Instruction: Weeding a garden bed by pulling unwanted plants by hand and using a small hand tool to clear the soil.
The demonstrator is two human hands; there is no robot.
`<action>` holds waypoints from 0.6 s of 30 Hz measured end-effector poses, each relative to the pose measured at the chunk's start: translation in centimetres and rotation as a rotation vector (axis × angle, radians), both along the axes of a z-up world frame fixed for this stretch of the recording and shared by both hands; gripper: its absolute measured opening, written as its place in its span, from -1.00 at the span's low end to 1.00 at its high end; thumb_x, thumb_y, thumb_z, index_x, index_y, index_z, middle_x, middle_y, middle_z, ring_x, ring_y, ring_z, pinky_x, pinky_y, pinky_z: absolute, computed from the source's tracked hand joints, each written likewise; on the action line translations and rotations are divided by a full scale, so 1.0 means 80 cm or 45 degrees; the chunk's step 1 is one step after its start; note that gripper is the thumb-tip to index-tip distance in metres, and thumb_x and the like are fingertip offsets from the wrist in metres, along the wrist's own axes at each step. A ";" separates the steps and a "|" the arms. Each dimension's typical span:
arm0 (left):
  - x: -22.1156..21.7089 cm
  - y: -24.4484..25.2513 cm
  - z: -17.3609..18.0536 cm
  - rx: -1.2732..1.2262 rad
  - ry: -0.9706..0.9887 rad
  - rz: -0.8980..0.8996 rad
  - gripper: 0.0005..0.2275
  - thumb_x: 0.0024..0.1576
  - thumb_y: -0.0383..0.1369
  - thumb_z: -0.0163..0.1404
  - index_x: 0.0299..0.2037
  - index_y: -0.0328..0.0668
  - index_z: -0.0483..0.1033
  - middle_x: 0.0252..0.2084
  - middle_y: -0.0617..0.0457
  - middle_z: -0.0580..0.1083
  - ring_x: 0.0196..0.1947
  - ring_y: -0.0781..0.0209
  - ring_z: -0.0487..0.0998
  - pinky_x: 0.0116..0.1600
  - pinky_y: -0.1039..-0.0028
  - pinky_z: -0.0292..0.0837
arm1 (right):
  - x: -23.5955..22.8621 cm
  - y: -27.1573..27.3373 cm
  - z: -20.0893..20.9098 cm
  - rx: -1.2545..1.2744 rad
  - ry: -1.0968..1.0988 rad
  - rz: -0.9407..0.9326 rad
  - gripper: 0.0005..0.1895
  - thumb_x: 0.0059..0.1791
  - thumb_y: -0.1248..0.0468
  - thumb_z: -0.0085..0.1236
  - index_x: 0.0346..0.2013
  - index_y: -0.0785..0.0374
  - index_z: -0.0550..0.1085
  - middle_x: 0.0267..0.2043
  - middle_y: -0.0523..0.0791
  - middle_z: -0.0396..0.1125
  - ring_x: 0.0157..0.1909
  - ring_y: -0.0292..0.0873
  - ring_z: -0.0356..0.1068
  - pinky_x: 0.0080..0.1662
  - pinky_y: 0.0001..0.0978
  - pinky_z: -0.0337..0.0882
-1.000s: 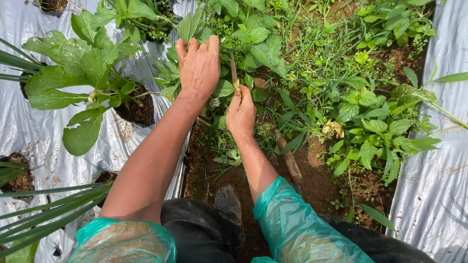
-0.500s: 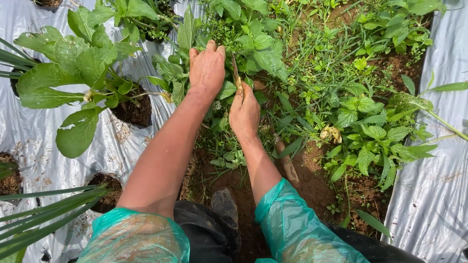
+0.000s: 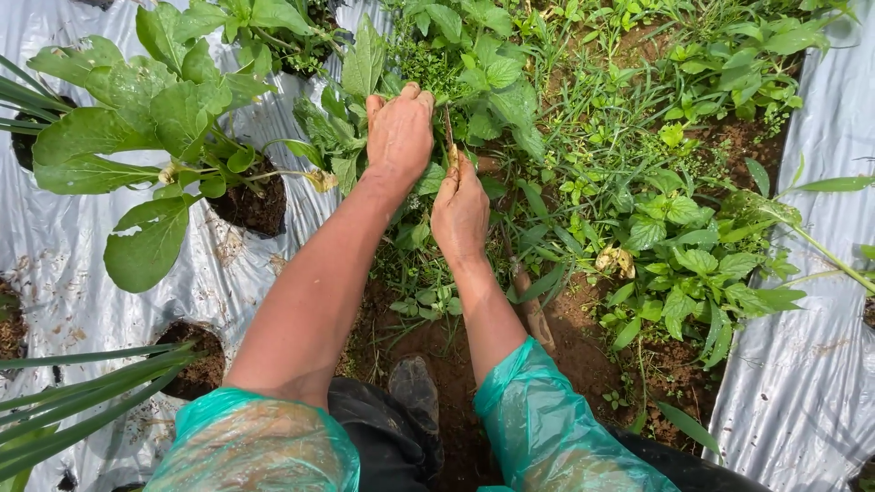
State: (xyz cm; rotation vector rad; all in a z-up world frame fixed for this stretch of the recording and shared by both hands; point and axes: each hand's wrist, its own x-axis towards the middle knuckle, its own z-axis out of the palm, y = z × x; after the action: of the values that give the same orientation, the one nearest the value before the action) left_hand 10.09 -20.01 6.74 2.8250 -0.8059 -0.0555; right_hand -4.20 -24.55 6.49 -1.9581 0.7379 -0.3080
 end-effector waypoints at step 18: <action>-0.001 -0.002 0.011 0.017 -0.096 0.016 -0.92 0.24 -0.34 0.02 -0.09 0.02 0.45 -0.17 0.05 0.54 -0.11 0.07 0.35 0.00 0.18 0.15 | -0.016 0.006 -0.003 0.049 0.161 -0.019 -0.59 0.12 0.14 -0.31 0.16 0.12 0.41 -0.05 0.05 0.49 -0.10 0.19 0.46 -0.18 0.09 0.37</action>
State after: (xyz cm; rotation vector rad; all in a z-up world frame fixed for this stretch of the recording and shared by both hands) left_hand 10.04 -20.16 7.61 2.8595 -0.8065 0.0482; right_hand -5.50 -24.03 6.29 -1.9501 0.8342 -0.1786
